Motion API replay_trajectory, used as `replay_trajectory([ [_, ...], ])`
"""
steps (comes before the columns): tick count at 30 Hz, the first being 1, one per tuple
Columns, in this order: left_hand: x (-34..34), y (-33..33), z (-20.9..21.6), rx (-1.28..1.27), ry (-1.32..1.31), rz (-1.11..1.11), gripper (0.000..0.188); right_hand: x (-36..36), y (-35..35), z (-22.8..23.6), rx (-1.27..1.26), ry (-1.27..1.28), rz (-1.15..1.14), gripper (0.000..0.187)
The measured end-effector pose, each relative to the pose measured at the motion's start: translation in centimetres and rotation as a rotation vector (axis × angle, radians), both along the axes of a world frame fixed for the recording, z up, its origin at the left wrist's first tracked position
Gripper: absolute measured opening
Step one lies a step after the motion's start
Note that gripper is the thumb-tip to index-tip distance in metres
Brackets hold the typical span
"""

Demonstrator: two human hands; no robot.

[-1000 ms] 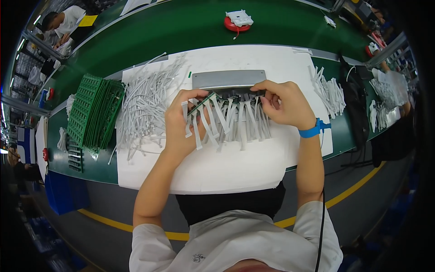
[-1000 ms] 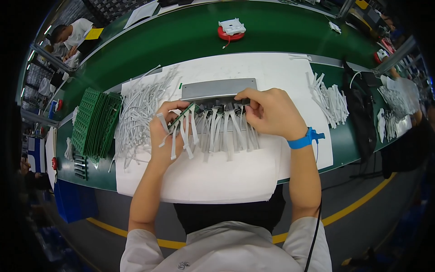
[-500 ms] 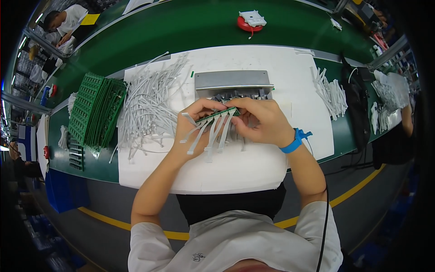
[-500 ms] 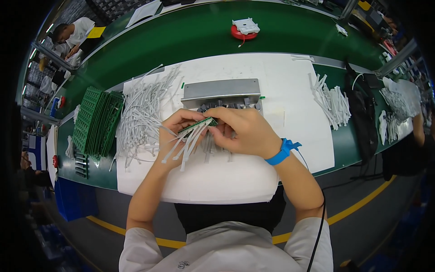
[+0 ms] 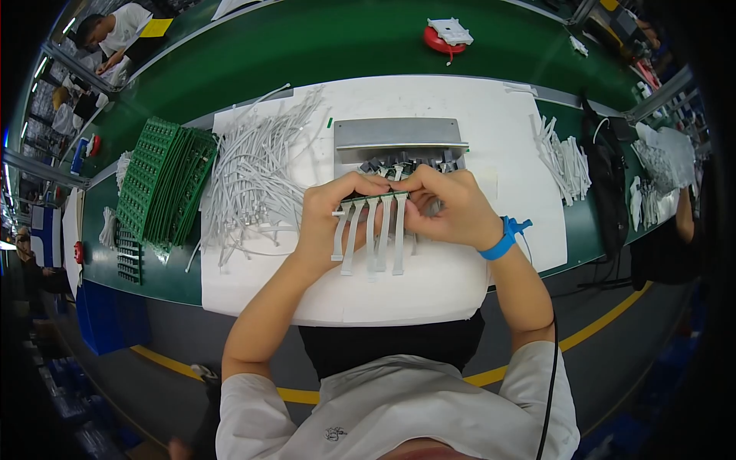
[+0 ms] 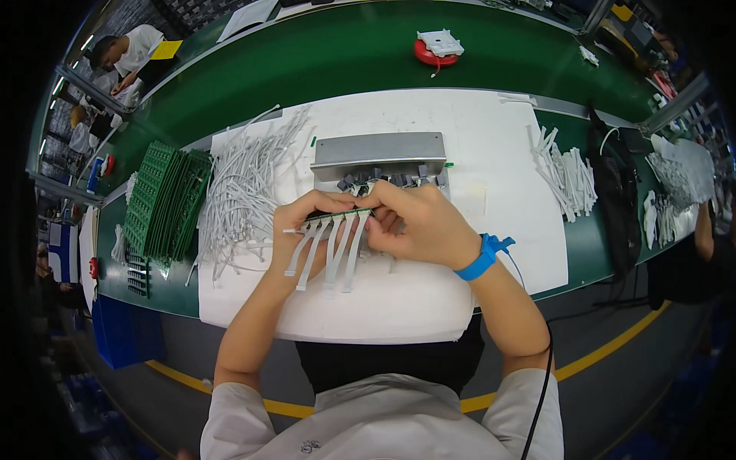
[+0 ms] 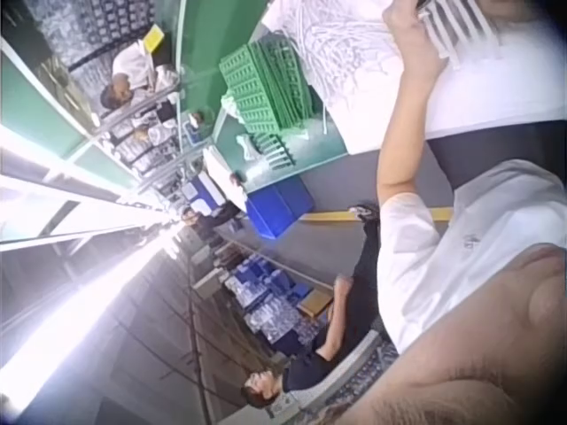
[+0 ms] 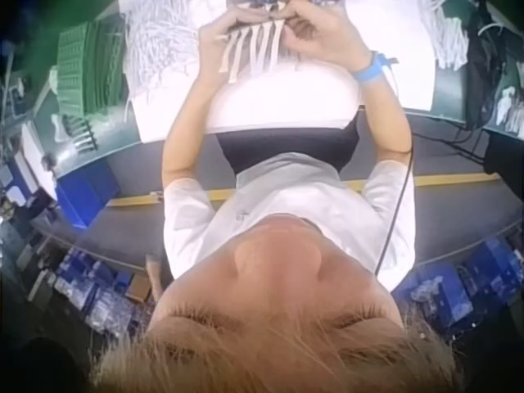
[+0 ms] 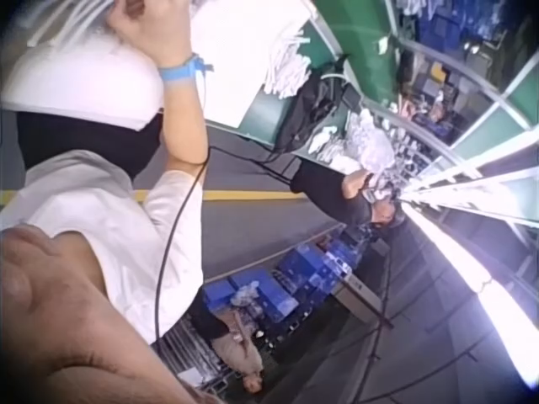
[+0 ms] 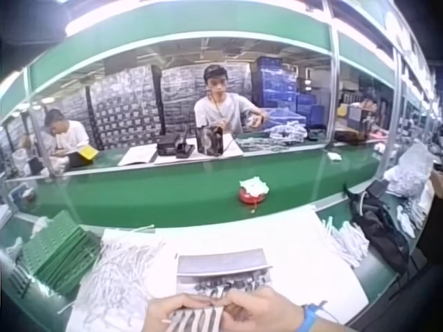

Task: Inserting white ribbon cables into connectors on a green printed circuit board.

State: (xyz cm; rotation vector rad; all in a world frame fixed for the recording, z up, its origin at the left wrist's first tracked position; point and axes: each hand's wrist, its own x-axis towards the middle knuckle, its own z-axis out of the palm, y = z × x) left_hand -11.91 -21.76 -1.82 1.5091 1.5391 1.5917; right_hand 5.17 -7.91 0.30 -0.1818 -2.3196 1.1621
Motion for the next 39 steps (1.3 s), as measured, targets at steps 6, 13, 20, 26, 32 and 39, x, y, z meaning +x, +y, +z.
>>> replay_trajectory([
  [6,0.0,0.0,0.3,-0.009,0.081,-0.025,0.019,0.2,0.3,-0.1,0.047,0.037,0.020,0.019],
  [13,0.3,-0.1,0.7,-0.040,0.095,0.041,0.020,-0.5,-0.4,-1.4,0.111,0.068,-0.068,0.017],
  [20,-0.1,0.6,0.4,0.042,0.059,0.270,0.017,0.2,1.4,0.8,0.302,0.158,-0.256,0.019],
  [26,-0.4,0.5,0.9,0.061,0.024,0.211,0.029,1.3,3.4,1.4,0.394,-0.055,-0.196,0.021],
  [32,-0.1,0.5,0.7,0.011,-0.023,0.145,0.030,0.9,3.0,1.4,0.447,0.019,-0.262,0.022],
  [39,0.0,0.2,0.3,-0.076,-0.110,0.008,0.026,-0.3,1.1,1.1,0.385,0.165,-0.117,0.028],
])
